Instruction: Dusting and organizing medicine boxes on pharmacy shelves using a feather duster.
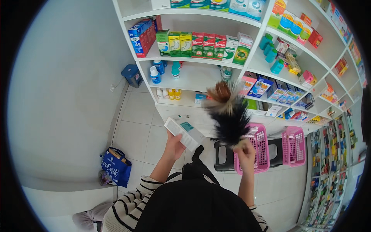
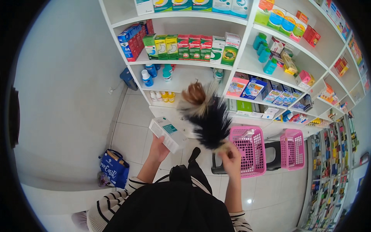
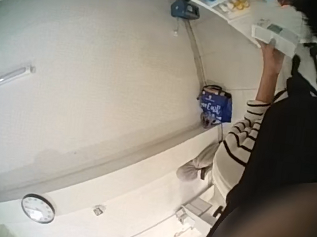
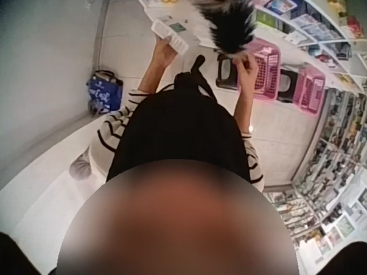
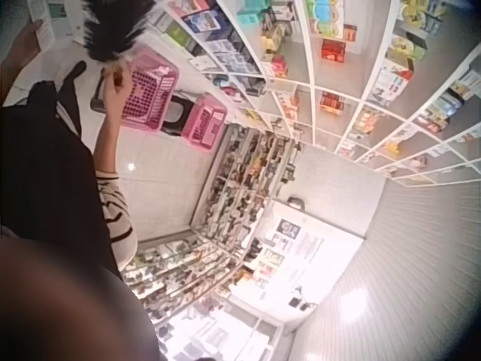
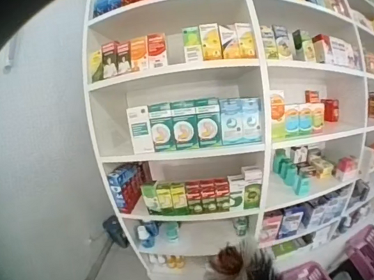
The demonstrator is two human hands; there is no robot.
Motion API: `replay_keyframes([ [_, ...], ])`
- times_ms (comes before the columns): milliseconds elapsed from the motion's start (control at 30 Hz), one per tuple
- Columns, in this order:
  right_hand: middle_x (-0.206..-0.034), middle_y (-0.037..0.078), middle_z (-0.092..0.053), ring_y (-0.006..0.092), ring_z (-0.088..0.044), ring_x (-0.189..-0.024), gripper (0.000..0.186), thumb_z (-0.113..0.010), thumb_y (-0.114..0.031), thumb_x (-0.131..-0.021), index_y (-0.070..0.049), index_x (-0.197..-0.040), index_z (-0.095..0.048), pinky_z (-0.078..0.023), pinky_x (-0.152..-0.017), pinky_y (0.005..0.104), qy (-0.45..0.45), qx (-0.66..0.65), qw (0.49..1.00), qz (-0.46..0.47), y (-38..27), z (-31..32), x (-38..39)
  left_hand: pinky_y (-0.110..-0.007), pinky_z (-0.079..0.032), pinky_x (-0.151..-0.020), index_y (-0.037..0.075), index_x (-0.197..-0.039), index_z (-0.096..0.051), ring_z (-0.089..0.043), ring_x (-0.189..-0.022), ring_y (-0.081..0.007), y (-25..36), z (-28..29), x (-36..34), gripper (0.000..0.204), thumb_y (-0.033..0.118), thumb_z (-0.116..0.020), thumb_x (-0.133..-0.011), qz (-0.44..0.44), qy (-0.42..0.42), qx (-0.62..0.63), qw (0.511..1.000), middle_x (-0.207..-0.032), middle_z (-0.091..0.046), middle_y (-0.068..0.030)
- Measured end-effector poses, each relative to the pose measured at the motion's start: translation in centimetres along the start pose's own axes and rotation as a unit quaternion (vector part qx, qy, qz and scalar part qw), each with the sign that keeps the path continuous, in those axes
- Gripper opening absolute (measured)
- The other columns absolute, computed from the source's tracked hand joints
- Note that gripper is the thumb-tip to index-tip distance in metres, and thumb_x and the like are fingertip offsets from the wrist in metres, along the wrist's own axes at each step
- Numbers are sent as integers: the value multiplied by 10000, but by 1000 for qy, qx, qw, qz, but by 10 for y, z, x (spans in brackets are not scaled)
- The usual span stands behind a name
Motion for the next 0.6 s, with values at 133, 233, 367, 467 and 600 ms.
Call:
replay_keyframes([
  [133, -777, 55, -551, 108, -515, -662, 268, -580, 68, -696, -20, -949, -604, -401, -572, 199, -78, 127, 977, 154, -10, -47, 20, -477, -357, -981, 102, -1338, -288, -408, -1211, -282, -6, -8, -6, 515, 332, -422, -896, 46, 10, 165, 985, -1322, -409, -116],
  [233, -778, 66, -557, 130, -500, -601, 261, -590, 52, -723, -17, -974, -604, -400, -537, 216, -39, 191, 980, 51, 1, -63, 14, -464, -364, -986, 63, -1330, -292, -446, -1172, -313, -10, -1, -8, 572, 379, -436, -876, 47, 37, 197, 978, -1298, -426, -134],
  [367, -808, 80, -583, 127, -512, -587, 280, -582, 31, -768, -43, -1037, -606, -413, -541, 226, 50, 201, 977, 45, 12, -43, 19, -472, -362, -982, 87, -1344, -272, -407, -1207, -310, -7, 7, -6, 556, 356, -437, -885, 37, 15, 226, 973, -1342, -375, -123],
  [467, -801, 75, -580, 126, -504, -579, 274, -578, 38, -764, -43, -1023, -613, -407, -531, 226, -53, 241, 951, 187, -10, -66, 19, -432, -385, -975, 88, -1328, -293, -438, -1178, -283, -5, 15, -2, 527, 367, -408, -896, 28, 45, 210, 976, -1298, -426, -116],
  [600, -843, 87, -599, 135, -554, -624, 284, -580, 40, -749, -54, -1013, -630, -441, -560, 222, 4, 209, 978, -15, 29, -58, 19, -466, -354, -984, 92, -1303, -335, -423, -1188, -290, 1, 11, -4, 498, 353, -418, -888, 25, 41, 231, 972, -1289, -432, -111],
])
Point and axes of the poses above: each hand's wrist, its own x-axis away from the middle knuckle, its own z-axis out of the back of the hand, y = z × x, the point moved 7 cm from there along -x, towards the middle knuckle
